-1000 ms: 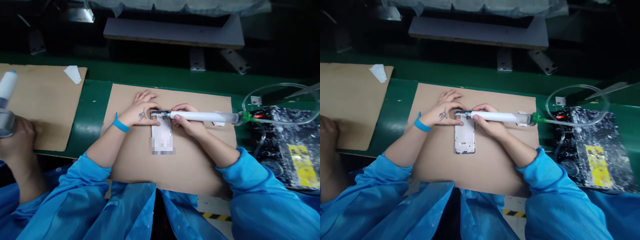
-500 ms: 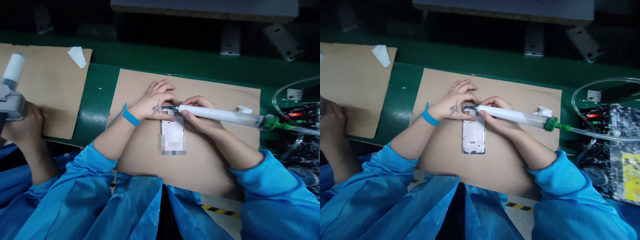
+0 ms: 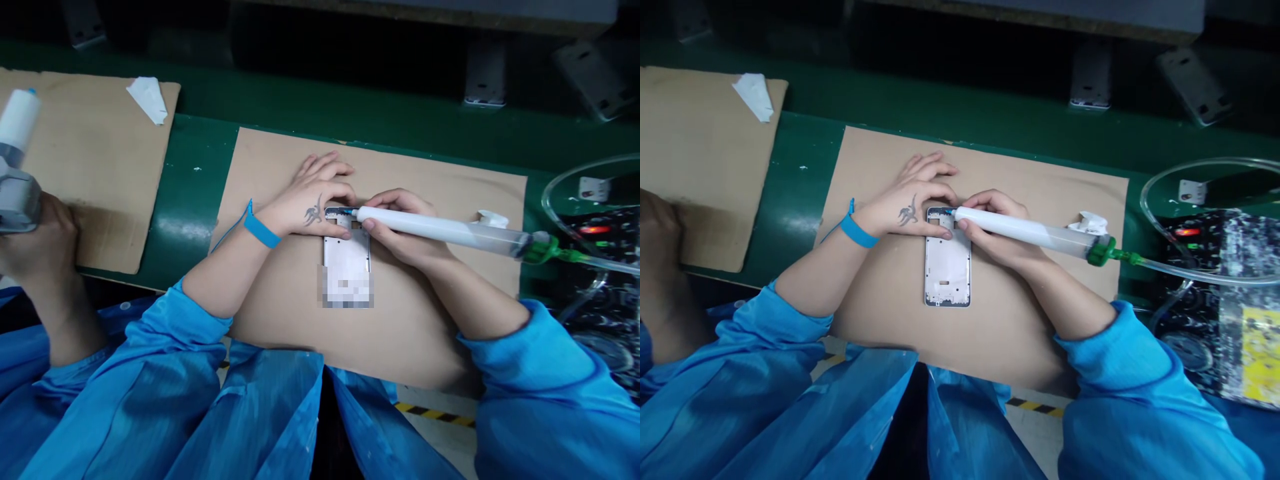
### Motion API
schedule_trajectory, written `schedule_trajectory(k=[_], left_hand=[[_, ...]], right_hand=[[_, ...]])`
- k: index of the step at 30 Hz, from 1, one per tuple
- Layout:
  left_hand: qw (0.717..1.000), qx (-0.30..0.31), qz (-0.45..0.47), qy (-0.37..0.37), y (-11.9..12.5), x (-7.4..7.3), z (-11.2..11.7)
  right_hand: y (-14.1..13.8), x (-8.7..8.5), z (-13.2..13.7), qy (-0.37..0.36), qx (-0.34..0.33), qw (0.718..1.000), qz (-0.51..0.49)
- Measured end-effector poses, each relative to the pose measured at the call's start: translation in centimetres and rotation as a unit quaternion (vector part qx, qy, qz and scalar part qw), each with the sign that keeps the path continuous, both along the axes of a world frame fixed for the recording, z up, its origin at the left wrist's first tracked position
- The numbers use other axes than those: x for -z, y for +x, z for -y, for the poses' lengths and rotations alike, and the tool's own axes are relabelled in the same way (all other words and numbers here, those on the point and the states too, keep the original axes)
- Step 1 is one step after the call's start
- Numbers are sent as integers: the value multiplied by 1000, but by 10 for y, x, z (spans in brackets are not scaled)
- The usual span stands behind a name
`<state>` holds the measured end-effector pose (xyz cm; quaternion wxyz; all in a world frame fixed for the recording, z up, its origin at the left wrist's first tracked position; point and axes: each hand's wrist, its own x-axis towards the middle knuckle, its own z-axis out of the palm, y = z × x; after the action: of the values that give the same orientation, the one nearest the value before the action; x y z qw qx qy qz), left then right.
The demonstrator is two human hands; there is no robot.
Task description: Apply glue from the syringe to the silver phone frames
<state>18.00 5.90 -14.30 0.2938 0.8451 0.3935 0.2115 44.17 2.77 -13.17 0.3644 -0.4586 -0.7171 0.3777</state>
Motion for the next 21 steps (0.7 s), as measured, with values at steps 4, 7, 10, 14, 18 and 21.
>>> schedule_trajectory(k=[4, 7, 10, 14, 18, 21], left_hand=[[1000, 1, 3, 3, -1, 1, -1], [1000, 0, 5, 2, 0, 1, 0], [1000, -1, 4, -1, 0, 0, 0], [1000, -4, 5, -10, 1, -2, 1], [1000, -2, 15, -15, 1, -3, 1], [1000, -4, 22, -21, 1, -4, 0]], right_hand=[[0, 0, 0, -4, 2, 1000, 7], [1, 1, -1, -14, -1, 1000, 0], [1, 2, -1, -17, -4, 1000, 3], [1, 0, -1, -19, -7, 1000, 0], [0, -4, -1, -35, -4, 999, 2], [-1, -5, -1, -39, 5, 999, 2]])
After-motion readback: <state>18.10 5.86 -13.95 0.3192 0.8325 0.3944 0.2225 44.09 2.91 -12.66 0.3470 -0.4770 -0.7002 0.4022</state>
